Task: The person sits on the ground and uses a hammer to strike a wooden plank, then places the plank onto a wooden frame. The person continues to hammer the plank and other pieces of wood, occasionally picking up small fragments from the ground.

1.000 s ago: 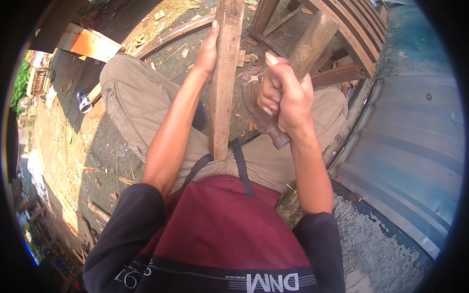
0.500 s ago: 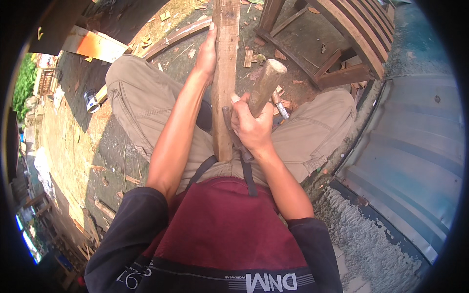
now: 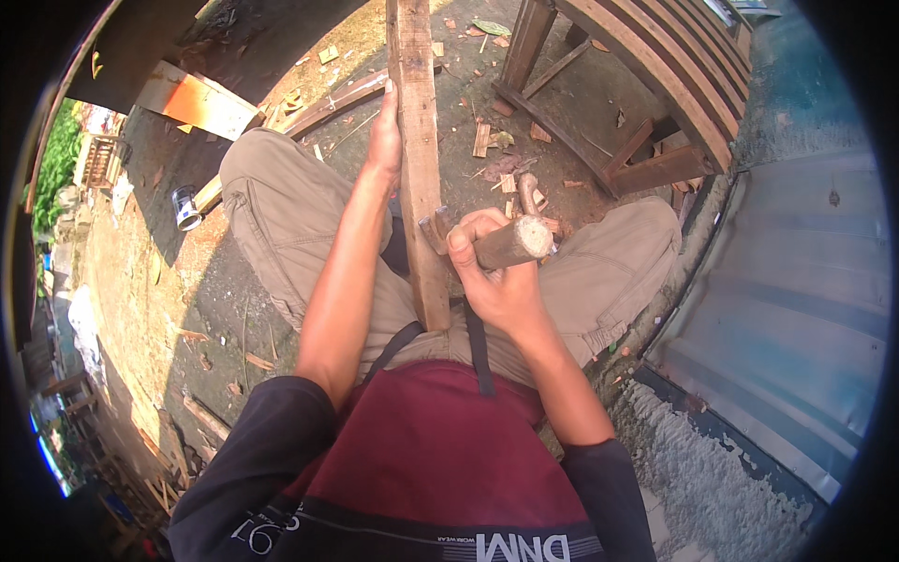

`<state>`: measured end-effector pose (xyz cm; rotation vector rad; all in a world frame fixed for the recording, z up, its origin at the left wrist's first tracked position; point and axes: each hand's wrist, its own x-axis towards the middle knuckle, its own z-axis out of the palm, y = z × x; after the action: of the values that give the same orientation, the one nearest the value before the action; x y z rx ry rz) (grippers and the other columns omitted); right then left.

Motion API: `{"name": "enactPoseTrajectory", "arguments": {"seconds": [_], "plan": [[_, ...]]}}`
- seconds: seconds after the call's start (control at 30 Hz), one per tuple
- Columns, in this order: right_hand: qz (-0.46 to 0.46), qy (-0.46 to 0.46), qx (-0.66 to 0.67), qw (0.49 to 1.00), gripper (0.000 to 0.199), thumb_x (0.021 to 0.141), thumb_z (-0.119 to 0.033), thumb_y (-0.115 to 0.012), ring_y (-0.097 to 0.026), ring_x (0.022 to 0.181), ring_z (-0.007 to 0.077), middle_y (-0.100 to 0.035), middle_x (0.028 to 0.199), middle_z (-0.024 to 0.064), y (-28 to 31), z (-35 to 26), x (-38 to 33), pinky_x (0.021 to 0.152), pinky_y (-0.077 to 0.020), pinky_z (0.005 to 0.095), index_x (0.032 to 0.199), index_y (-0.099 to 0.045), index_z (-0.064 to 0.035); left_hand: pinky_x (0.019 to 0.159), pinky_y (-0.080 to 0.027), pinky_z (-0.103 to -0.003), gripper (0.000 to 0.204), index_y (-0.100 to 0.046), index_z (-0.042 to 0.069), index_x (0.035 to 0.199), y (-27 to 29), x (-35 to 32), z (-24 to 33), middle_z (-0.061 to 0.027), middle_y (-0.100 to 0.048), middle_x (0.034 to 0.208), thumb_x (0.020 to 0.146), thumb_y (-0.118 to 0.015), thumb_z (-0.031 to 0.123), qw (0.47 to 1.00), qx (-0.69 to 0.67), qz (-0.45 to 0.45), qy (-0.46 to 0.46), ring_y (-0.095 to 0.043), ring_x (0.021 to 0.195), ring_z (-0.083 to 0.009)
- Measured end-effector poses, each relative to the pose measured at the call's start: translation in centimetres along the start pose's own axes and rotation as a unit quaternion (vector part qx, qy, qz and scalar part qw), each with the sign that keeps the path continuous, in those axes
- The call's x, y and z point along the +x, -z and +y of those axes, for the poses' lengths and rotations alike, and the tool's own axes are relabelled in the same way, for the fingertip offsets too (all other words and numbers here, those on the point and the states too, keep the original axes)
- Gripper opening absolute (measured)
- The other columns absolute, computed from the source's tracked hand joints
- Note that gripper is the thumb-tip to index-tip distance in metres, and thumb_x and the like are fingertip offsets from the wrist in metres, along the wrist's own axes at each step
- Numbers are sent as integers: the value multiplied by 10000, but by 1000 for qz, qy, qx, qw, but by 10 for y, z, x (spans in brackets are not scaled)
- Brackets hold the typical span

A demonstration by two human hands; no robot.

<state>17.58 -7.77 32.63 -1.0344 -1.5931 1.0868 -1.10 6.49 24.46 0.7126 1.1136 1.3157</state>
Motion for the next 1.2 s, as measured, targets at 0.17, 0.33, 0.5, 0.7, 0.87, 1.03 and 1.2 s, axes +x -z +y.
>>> {"name": "enactPoseTrajectory", "arguments": {"seconds": [0.17, 0.33, 0.5, 0.7, 0.87, 1.03, 1.2], "plan": [[-87, -97, -160, 978, 334, 984, -343, -660, -568, 691, 141, -600, 764, 56, 23, -41, 1, 644, -473, 311, 972, -674, -9, 763, -515, -299, 730, -670, 55, 1177, -3, -7, 7, -53, -686, 959, 991, -377, 697, 998, 49, 27, -23, -636, 836, -136], [-169, -339, 45, 924, 283, 995, -259, -654, -632, 628, 100, -659, 768, 47, 34, -59, 7, 526, -502, 241, 1150, -622, -24, 808, -510, -305, 740, -674, 46, 1183, -2, -7, 6, -61, -692, 996, 990, -380, 697, 994, 69, 57, -61, -638, 879, -138], [-227, -354, 253, 871, 422, 1014, -341, -579, -713, 685, 232, -676, 878, 170, 55, -45, 6, 581, -601, 315, 1265, -533, -4, 946, -441, -310, 786, -650, -28, 1208, 3, -11, 10, -99, -672, 1100, 1001, -386, 683, 998, 39, 39, -32, -587, 1025, -162], [-234, -484, 385, 750, 515, 993, -498, -487, -732, 798, 315, -648, 915, 175, 70, -38, 16, 683, -636, 410, 1200, -568, -34, 774, -474, -291, 677, -662, 15, 1008, -7, -21, 15, -34, -636, 934, 950, -534, 677, 994, 61, 20, -90, -569, 854, -108], [-276, -493, 374, 736, 275, 986, -296, -561, -723, 822, 286, -617, 911, 113, 73, -33, 17, 734, -627, 405, 1088, -584, -41, 803, -462, -285, 691, -671, 4, 1053, -12, -20, 18, -39, -637, 945, 937, -560, 676, 995, 46, 41, -76, -563, 863, -113], [-236, -497, 350, 758, 238, 909, 48, -563, -636, 778, 178, -589, 1013, 97, 73, -11, -44, 630, -565, 323, 1127, -555, -47, 648, -501, -300, 718, -671, 61, 1038, 21, 0, 2, -49, -634, 851, 898, -511, 747, 997, 34, 71, -22, -605, 727, -136], [-123, -424, 349, 827, 559, 921, 31, -555, -520, 622, 114, -556, 1094, 136, 56, -27, -56, 482, -477, 262, 1418, -340, -107, 619, -489, -296, 719, -648, 88, 1031, 34, 6, -6, -23, -606, 814, 885, -485, 773, 996, 11, 90, -14, -583, 679, -129]]}}
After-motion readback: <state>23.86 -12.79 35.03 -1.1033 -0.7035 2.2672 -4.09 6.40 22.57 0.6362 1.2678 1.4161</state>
